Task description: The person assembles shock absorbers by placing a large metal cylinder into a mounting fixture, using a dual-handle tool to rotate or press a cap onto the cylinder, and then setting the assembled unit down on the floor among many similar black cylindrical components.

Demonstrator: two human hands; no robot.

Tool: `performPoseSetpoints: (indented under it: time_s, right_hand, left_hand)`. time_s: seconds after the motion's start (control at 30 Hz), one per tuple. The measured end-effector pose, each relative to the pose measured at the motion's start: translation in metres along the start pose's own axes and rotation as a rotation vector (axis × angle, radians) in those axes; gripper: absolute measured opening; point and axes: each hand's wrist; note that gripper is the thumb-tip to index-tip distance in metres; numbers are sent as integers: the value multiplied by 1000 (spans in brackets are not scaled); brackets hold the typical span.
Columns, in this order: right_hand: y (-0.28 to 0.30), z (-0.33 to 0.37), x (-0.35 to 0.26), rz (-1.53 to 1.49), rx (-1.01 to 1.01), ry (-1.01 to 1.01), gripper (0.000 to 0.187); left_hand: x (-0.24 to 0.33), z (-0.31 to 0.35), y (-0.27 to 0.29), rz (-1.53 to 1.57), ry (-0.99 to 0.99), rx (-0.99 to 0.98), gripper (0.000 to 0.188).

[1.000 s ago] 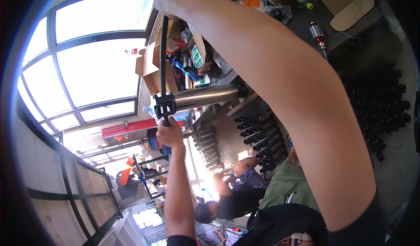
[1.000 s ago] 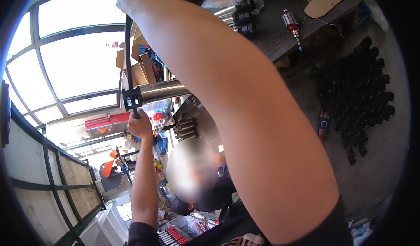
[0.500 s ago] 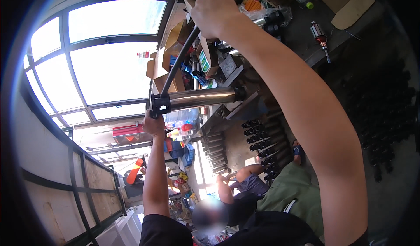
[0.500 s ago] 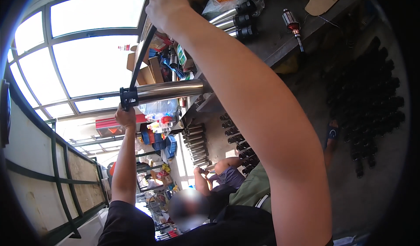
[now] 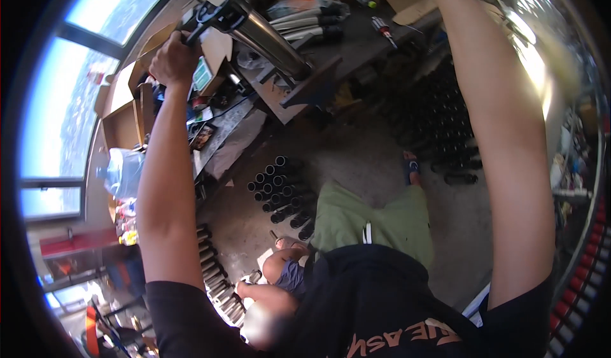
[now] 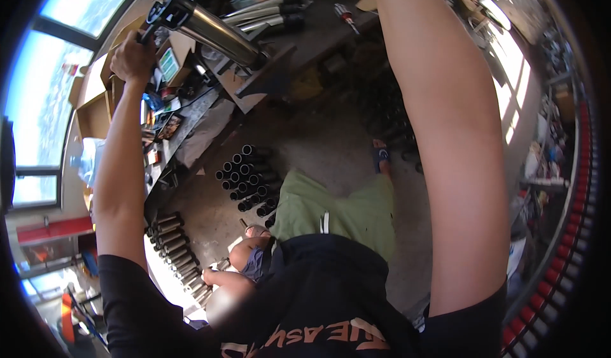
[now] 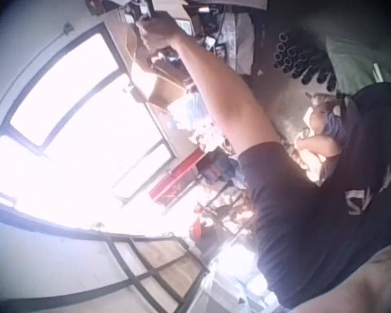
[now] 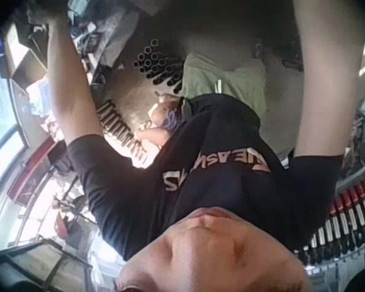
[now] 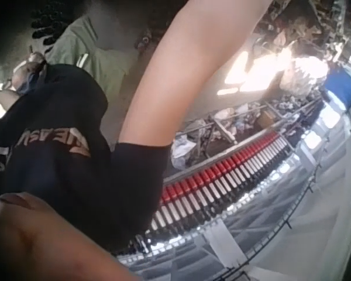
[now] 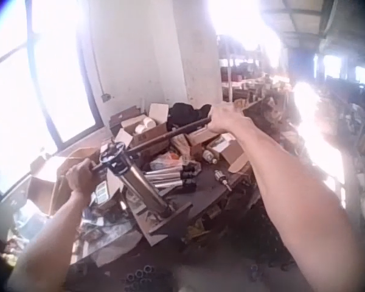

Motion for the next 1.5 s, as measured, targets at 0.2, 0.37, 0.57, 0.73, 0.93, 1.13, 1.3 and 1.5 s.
performPoseSetpoints:
  time_s: [0.2,0.37,0.57,0.73,0.93,1.13,1.3,1.5]
  right_hand:
    - [84,143,-94,61,-206,-399,42]
    - [49,203,-142,467,176,-404,36]
    - [70,226,-129,49,71,-189,32]
    - [45,200,-89,-379,-568,72,49]
    - [40,156,-7,-875,-997,481,45]
    - [24,237,-6,-1617,-1281,-119,47]
    - [-12,225,-6,-1631,-1549,124,36]
    - [10,256,-11,-1743,-1232,-14,27]
  left_hand:
    - [9,-66,-105,295,-252,122,26]
    - [3,-120,-176,437,-479,326,56]
    - [18,-69,-98,576,-291,-9,33]
    - [21,68,-55,1564,239,-529,98]
    - [114,85,-14,1445,769,-544,37]
    - [136,80,9,1465,881,-466,33]
    - [128,72,0,1338,619,-540,47]
    - [133,95,-40,1496,549,-275,36]
Point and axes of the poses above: each hand's wrist, its own z-axis away from the middle knuckle, its own y-axis out of the back of the hand, x = y × z, and after that the axes turned 12 degrees about y, right-handed
